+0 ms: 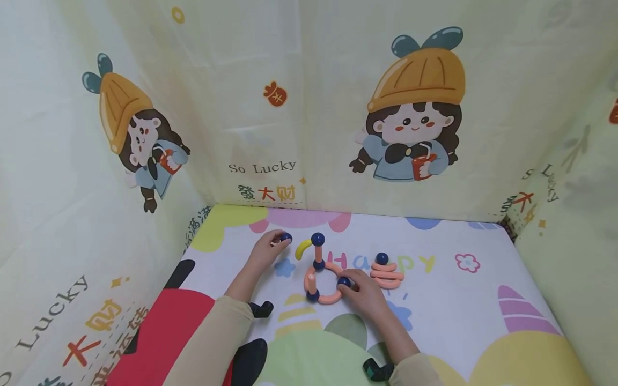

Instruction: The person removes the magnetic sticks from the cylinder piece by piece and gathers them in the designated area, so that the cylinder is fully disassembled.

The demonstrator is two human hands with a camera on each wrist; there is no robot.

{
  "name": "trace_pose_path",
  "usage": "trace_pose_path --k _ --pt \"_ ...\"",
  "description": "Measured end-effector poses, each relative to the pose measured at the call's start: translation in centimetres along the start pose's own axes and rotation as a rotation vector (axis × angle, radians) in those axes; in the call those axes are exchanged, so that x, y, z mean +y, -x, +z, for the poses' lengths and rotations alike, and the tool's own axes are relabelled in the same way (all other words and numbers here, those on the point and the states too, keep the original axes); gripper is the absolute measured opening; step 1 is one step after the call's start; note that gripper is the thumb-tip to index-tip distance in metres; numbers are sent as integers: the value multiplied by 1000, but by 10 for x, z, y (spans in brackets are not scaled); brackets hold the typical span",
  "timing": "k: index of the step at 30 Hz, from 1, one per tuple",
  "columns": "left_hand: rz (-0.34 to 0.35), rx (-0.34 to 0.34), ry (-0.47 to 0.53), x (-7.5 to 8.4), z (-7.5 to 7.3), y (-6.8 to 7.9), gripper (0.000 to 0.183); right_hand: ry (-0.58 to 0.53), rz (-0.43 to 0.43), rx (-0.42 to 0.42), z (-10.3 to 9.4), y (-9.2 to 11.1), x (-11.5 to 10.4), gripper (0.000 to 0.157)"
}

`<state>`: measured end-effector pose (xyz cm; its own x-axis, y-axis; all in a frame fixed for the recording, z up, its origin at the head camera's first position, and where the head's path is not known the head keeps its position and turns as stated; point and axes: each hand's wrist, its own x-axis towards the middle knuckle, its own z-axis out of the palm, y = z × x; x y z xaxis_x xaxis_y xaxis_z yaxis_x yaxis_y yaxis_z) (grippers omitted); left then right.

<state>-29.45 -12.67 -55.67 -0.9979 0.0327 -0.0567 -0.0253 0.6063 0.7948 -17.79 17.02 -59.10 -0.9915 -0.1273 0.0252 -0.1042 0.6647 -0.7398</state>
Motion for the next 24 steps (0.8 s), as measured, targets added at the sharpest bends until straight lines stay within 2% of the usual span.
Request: trace_pose_path --k 4,10,24 --pt "0 -10 -77 -9 8 -9 45 -11 2 7 0 0 1 33" --pt "45 -11 -124 -19 12 -12 44 -10 -13 7 0 -1 1 32" --pt "45 -30 -180 -22 16 -12 47 -17 15 -1 -1 -1 -1 32"
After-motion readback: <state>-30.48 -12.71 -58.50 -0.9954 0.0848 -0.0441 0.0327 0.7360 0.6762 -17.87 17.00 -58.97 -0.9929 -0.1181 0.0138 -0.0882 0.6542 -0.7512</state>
